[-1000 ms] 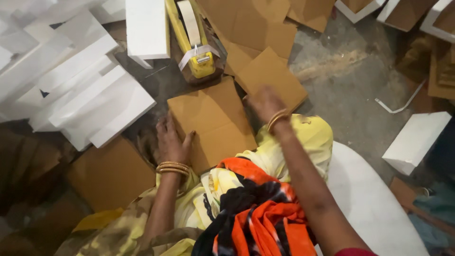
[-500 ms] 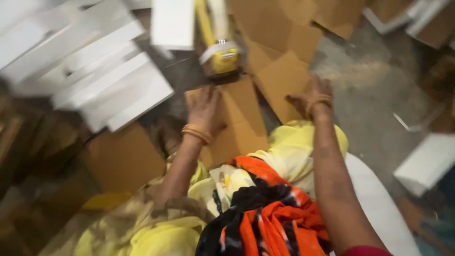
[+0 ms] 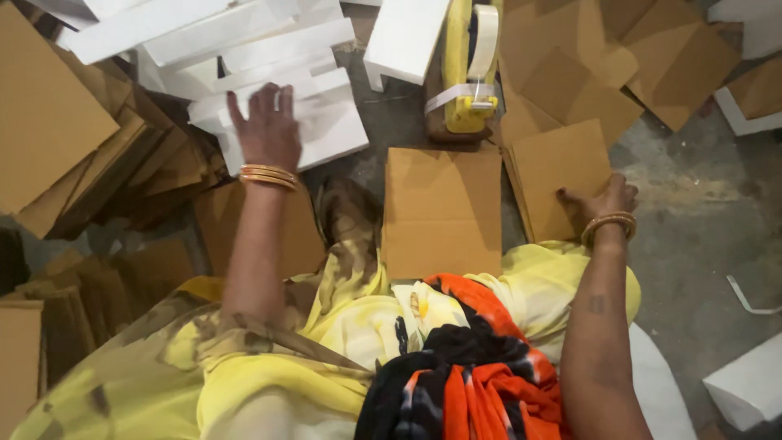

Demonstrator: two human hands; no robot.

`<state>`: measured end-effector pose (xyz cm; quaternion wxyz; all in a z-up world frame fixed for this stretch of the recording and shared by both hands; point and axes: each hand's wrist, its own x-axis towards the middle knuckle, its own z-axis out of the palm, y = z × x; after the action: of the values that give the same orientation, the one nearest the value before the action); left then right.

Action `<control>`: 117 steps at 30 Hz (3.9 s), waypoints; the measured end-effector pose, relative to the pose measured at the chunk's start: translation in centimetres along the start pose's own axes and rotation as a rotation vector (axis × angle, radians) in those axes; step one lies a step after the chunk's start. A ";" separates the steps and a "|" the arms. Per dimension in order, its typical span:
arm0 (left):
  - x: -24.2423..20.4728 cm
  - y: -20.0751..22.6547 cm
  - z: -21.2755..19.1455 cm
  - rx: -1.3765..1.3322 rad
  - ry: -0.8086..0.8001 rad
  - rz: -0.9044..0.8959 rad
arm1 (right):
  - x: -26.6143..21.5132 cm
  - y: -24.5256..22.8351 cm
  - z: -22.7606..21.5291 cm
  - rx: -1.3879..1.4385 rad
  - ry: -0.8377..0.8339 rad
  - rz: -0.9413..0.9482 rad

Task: The person sits on the floor and assembles small rectangular boxes by inserting white foam inserts into brown cardboard shells. They repeatedly pick up a foam piece, place it into a cardboard base, and set the completed unit aside.

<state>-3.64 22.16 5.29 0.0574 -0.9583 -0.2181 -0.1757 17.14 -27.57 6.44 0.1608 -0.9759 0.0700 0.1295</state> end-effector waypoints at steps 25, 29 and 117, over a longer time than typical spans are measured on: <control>-9.0 19.2 -10.4 -0.508 -0.254 0.538 | -3.4 -4.1 3.1 0.239 -0.051 -0.834; -9.6 19.3 -10.0 -0.484 -0.184 0.529 | -3.2 -6.7 3.4 0.036 -0.014 -1.032; -8.1 16.3 3.7 -1.629 0.251 -0.684 | -10.3 -7.5 7.8 1.175 -0.432 -0.408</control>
<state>-2.20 4.99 -1.69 -0.6736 -0.5579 -0.2916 -0.3873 6.83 -17.00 4.33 0.6987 -0.6714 -0.0914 0.2296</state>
